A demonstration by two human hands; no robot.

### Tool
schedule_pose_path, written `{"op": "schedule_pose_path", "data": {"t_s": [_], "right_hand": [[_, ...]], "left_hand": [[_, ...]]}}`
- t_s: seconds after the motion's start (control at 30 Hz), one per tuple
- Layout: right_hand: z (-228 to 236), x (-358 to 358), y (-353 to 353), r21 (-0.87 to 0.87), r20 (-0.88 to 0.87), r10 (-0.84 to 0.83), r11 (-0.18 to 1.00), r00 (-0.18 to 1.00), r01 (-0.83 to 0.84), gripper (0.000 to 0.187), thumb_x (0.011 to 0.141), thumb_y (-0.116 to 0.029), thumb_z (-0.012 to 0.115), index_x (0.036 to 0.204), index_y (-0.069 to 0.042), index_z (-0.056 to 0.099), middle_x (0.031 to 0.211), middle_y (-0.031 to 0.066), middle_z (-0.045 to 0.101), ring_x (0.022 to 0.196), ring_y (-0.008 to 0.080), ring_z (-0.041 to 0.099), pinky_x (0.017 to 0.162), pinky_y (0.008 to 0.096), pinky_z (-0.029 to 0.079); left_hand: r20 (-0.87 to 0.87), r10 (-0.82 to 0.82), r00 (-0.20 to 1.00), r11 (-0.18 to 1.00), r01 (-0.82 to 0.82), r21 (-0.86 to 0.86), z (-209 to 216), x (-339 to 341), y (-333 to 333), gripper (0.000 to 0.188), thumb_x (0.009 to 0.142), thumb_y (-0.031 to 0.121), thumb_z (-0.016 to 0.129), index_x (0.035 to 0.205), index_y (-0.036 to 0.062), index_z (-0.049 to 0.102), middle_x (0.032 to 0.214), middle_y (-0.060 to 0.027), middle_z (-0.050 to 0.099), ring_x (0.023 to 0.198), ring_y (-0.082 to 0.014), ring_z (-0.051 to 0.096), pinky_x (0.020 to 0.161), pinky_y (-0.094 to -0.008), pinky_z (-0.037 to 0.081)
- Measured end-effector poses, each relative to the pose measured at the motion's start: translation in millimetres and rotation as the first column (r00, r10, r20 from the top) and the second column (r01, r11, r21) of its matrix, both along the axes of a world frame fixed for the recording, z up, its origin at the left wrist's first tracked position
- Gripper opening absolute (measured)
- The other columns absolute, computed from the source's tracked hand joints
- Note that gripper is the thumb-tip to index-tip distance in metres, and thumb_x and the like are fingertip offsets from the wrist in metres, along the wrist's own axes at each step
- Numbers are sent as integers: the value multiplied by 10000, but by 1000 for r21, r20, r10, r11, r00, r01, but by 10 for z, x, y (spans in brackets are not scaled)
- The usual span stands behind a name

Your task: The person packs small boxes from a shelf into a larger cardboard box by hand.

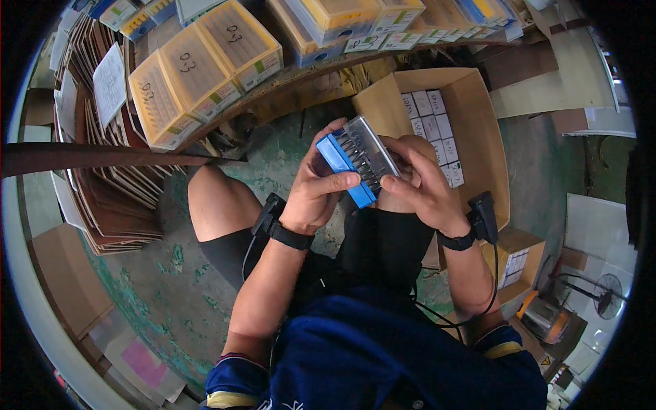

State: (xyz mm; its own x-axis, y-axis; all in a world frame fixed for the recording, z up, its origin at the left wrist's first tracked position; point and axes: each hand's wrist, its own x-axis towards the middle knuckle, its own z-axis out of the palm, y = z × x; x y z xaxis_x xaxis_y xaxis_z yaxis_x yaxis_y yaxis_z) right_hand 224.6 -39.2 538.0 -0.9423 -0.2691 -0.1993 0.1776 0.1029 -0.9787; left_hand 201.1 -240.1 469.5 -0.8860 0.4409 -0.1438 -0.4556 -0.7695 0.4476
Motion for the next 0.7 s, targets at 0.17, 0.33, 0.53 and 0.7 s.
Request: {"op": "schedule_pose_path", "data": {"t_s": [0.17, 0.33, 0.53, 0.7], "right_hand": [[8, -26, 3, 130, -26, 72, 989, 997, -68, 610, 964, -224, 710, 1434, 55, 438, 1273, 173, 610, 1058, 192, 666, 855, 323, 562], [-75, 9, -80, 80, -44, 18, 997, 999, -15, 650, 935, -220, 746, 1427, 53, 420, 1220, 191, 605, 1044, 238, 675, 830, 340, 569], [-89, 53, -198, 300, -321, 43, 952, 946, 58, 848, 816, -200, 858, 1460, 63, 374, 1271, 232, 577, 1179, 321, 615, 968, 383, 507], [-21, 96, -170, 362, -324, 75, 931, 943, 50, 984, 762, -207, 897, 1514, 67, 325, 1281, 255, 584, 1188, 343, 610, 1003, 415, 482]], "left_hand": [[28, 61, 998, 998, -61, -15, -37, -13, 57, 841, 760, -88, 767, 1499, 39, 386, 1341, -96, 583, 1244, -242, 577, 1083, -407, 457], [85, 148, 985, 988, -151, 34, -2, -6, 121, 820, 781, -112, 740, 1501, 24, 372, 1324, -99, 583, 1214, -241, 592, 1062, -404, 474], [3, 117, 993, 993, -117, -20, 171, 20, 220, 906, 795, -118, 727, 1551, 102, 279, 1331, -87, 543, 1229, -230, 559, 1075, -399, 456], [-63, 26, 998, 1000, -25, 16, 147, -6, 154, 935, 780, -118, 747, 1546, 135, 274, 1353, -81, 503, 1246, -227, 533, 1076, -393, 450]]}}
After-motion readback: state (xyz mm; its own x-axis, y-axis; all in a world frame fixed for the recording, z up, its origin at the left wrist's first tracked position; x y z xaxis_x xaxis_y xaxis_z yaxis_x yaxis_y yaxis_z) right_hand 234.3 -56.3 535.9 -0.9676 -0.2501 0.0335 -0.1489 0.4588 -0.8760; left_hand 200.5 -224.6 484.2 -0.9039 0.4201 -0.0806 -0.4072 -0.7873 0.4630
